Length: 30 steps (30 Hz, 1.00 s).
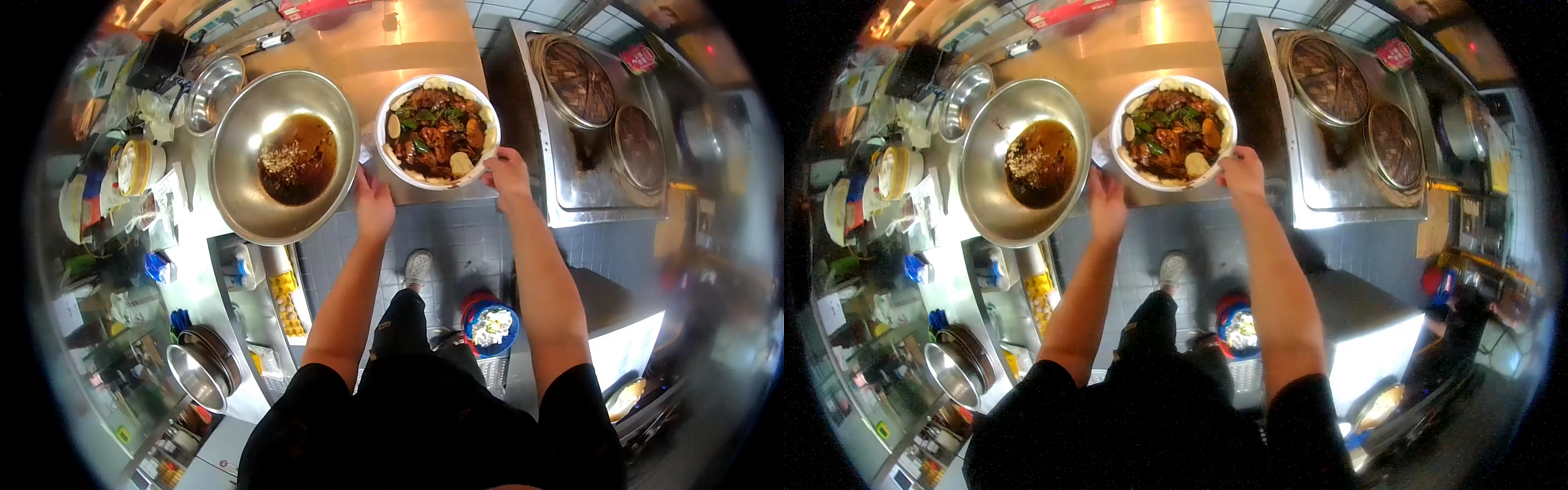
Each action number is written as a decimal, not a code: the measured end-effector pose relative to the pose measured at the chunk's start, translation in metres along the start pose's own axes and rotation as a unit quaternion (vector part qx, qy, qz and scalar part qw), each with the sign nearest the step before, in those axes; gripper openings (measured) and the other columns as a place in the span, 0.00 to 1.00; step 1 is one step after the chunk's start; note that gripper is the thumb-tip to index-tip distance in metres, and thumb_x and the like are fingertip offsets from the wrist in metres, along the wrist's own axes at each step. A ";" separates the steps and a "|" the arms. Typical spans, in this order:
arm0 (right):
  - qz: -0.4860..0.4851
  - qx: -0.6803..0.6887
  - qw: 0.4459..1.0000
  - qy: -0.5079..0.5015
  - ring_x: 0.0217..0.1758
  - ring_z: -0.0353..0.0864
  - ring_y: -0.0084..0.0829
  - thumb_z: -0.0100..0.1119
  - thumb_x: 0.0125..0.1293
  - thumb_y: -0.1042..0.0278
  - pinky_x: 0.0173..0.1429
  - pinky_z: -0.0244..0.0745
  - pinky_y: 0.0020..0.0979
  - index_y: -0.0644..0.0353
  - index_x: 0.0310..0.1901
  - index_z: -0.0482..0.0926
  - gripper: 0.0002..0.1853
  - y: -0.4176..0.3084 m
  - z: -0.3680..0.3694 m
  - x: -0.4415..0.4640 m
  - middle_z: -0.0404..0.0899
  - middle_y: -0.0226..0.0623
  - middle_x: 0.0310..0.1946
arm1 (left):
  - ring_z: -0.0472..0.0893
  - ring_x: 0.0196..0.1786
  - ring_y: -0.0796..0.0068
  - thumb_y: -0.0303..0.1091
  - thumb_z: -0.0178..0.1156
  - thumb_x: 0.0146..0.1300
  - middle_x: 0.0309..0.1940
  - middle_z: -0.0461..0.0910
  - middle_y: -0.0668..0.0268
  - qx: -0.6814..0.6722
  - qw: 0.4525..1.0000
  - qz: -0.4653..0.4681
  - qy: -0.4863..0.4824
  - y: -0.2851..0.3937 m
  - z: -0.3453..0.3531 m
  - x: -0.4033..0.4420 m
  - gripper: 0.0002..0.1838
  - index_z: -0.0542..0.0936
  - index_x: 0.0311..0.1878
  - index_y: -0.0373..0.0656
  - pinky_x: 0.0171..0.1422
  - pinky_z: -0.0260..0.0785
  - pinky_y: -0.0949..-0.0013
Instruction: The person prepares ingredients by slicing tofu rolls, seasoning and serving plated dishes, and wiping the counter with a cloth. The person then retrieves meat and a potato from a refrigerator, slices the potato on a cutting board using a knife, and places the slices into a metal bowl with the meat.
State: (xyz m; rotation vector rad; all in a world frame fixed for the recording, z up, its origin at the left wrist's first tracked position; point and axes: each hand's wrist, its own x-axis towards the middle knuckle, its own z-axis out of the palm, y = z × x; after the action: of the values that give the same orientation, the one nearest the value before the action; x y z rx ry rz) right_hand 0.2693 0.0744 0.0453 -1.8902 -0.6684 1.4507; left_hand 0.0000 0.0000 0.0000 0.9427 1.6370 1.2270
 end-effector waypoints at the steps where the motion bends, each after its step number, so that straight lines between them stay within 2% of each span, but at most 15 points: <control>1: 0.002 0.010 1.000 0.004 0.31 0.85 0.30 0.67 0.65 0.75 0.34 0.85 0.31 0.63 0.67 0.73 0.28 0.002 0.009 -0.006 0.84 0.43 0.46 | 0.58 0.83 0.43 0.22 0.54 0.70 0.83 0.52 0.43 0.066 0.998 0.000 -0.022 0.002 -0.008 -0.001 0.41 0.50 0.83 0.33 0.87 0.50 0.54; 4: -0.045 0.059 0.997 -0.004 0.32 0.84 0.30 0.65 0.66 0.76 0.35 0.85 0.31 0.65 0.67 0.73 0.28 -0.015 0.024 0.006 0.83 0.42 0.47 | 0.58 0.83 0.45 0.22 0.54 0.68 0.82 0.54 0.40 0.148 0.985 0.086 -0.034 0.002 0.009 0.040 0.40 0.52 0.83 0.33 0.87 0.50 0.56; 8: -0.034 0.122 0.992 -0.024 0.35 0.84 0.34 0.67 0.68 0.75 0.38 0.84 0.33 0.63 0.71 0.68 0.31 -0.003 0.002 -0.049 0.81 0.41 0.48 | 0.55 0.84 0.44 0.22 0.54 0.66 0.83 0.52 0.39 0.138 0.987 0.081 -0.010 -0.008 0.011 -0.015 0.42 0.51 0.83 0.32 0.88 0.45 0.55; 9: -0.080 0.129 0.988 -0.035 0.38 0.85 0.35 0.67 0.68 0.75 0.39 0.85 0.34 0.63 0.72 0.68 0.32 0.000 0.003 -0.062 0.81 0.42 0.50 | 0.53 0.85 0.44 0.22 0.55 0.66 0.83 0.51 0.39 0.122 0.989 0.087 -0.005 -0.005 0.005 -0.026 0.43 0.51 0.83 0.32 0.88 0.43 0.55; 11: -0.174 0.136 0.975 -0.012 0.43 0.86 0.37 0.67 0.69 0.74 0.42 0.87 0.36 0.63 0.74 0.66 0.34 0.011 -0.022 -0.091 0.80 0.43 0.55 | 0.48 0.86 0.44 0.22 0.58 0.65 0.84 0.48 0.40 0.242 0.959 0.147 -0.018 -0.034 -0.007 -0.053 0.45 0.50 0.83 0.30 0.90 0.37 0.54; 12: -0.241 0.018 0.970 0.019 0.57 0.81 0.45 0.66 0.68 0.71 0.56 0.82 0.40 0.63 0.72 0.69 0.32 0.032 -0.035 -0.095 0.78 0.49 0.60 | 0.46 0.87 0.45 0.22 0.59 0.64 0.84 0.47 0.40 0.243 0.960 0.138 -0.033 -0.034 -0.013 -0.071 0.46 0.49 0.83 0.29 0.90 0.35 0.54; 14: -0.279 -0.166 0.937 0.130 0.59 0.85 0.42 0.70 0.66 0.67 0.62 0.82 0.41 0.63 0.74 0.66 0.37 0.063 -0.062 -0.126 0.72 0.53 0.71 | 0.43 0.87 0.44 0.20 0.61 0.63 0.84 0.45 0.40 0.282 0.942 0.158 -0.088 -0.034 -0.025 -0.103 0.47 0.49 0.83 0.29 0.90 0.33 0.51; 15: -0.254 -0.165 0.943 0.139 0.65 0.82 0.50 0.70 0.67 0.59 0.68 0.77 0.43 0.63 0.74 0.67 0.38 0.078 -0.078 -0.150 0.70 0.56 0.73 | 0.44 0.87 0.43 0.18 0.61 0.61 0.84 0.45 0.40 0.352 0.910 0.193 -0.106 -0.031 -0.029 -0.122 0.48 0.49 0.83 0.31 0.90 0.35 0.51; 17: -0.227 -0.194 0.934 0.195 0.69 0.78 0.56 0.69 0.68 0.54 0.72 0.74 0.46 0.61 0.76 0.66 0.39 0.128 -0.108 -0.195 0.64 0.59 0.76 | 0.46 0.86 0.41 0.17 0.61 0.59 0.84 0.45 0.39 0.360 0.887 0.236 -0.170 -0.038 -0.032 -0.156 0.50 0.49 0.83 0.31 0.89 0.36 0.51; 19: -0.115 -0.180 0.952 0.218 0.72 0.73 0.59 0.68 0.68 0.51 0.74 0.72 0.47 0.59 0.77 0.64 0.41 0.172 -0.145 -0.260 0.58 0.62 0.78 | 0.48 0.85 0.39 0.17 0.61 0.58 0.83 0.47 0.37 0.337 0.885 0.191 -0.259 -0.028 -0.023 -0.201 0.50 0.48 0.83 0.31 0.89 0.38 0.49; 23: -0.027 -0.202 0.937 0.283 0.75 0.67 0.66 0.68 0.68 0.50 0.78 0.68 0.49 0.55 0.79 0.61 0.43 0.305 -0.192 -0.358 0.48 0.65 0.81 | 0.48 0.85 0.37 0.17 0.61 0.57 0.82 0.49 0.37 0.387 0.778 0.254 -0.425 -0.033 -0.007 -0.262 0.51 0.49 0.83 0.32 0.88 0.40 0.47; 24: 0.024 -0.207 0.939 0.274 0.81 0.60 0.63 0.68 0.68 0.51 0.82 0.64 0.48 0.54 0.81 0.59 0.44 0.329 -0.208 -0.399 0.45 0.65 0.82 | 0.48 0.85 0.37 0.17 0.61 0.57 0.82 0.49 0.37 0.384 0.753 0.276 -0.458 -0.032 0.004 -0.281 0.51 0.49 0.83 0.32 0.88 0.40 0.46; 25: 0.072 -0.154 0.945 0.279 0.82 0.57 0.64 0.69 0.67 0.51 0.82 0.63 0.48 0.55 0.79 0.61 0.43 0.355 -0.221 -0.440 0.46 0.67 0.81 | 0.48 0.85 0.37 0.18 0.61 0.57 0.82 0.50 0.37 0.381 0.726 0.296 -0.490 -0.031 0.015 -0.304 0.51 0.50 0.83 0.32 0.88 0.41 0.46; 27: 0.064 -0.155 0.915 0.368 0.81 0.56 0.68 0.68 0.67 0.51 0.81 0.63 0.51 0.57 0.78 0.64 0.41 0.451 -0.228 -0.502 0.51 0.72 0.78 | 0.49 0.84 0.37 0.19 0.62 0.57 0.81 0.52 0.37 0.361 0.690 0.338 -0.528 -0.040 0.039 -0.346 0.50 0.50 0.83 0.33 0.88 0.41 0.45; 30: 0.185 -0.059 0.886 0.421 0.80 0.61 0.63 0.71 0.65 0.50 0.82 0.61 0.50 0.58 0.79 0.63 0.45 0.532 -0.224 -0.622 0.53 0.68 0.79 | 0.50 0.84 0.36 0.21 0.63 0.57 0.81 0.53 0.38 0.346 0.632 0.389 -0.574 -0.034 0.076 -0.421 0.50 0.51 0.83 0.32 0.88 0.43 0.45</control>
State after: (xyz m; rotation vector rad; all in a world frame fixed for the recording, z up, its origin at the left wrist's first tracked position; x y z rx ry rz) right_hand 0.3299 -0.7719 0.0757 -2.5534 0.0339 0.6318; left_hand 0.2133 -0.3701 0.0369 2.4228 0.5008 0.0908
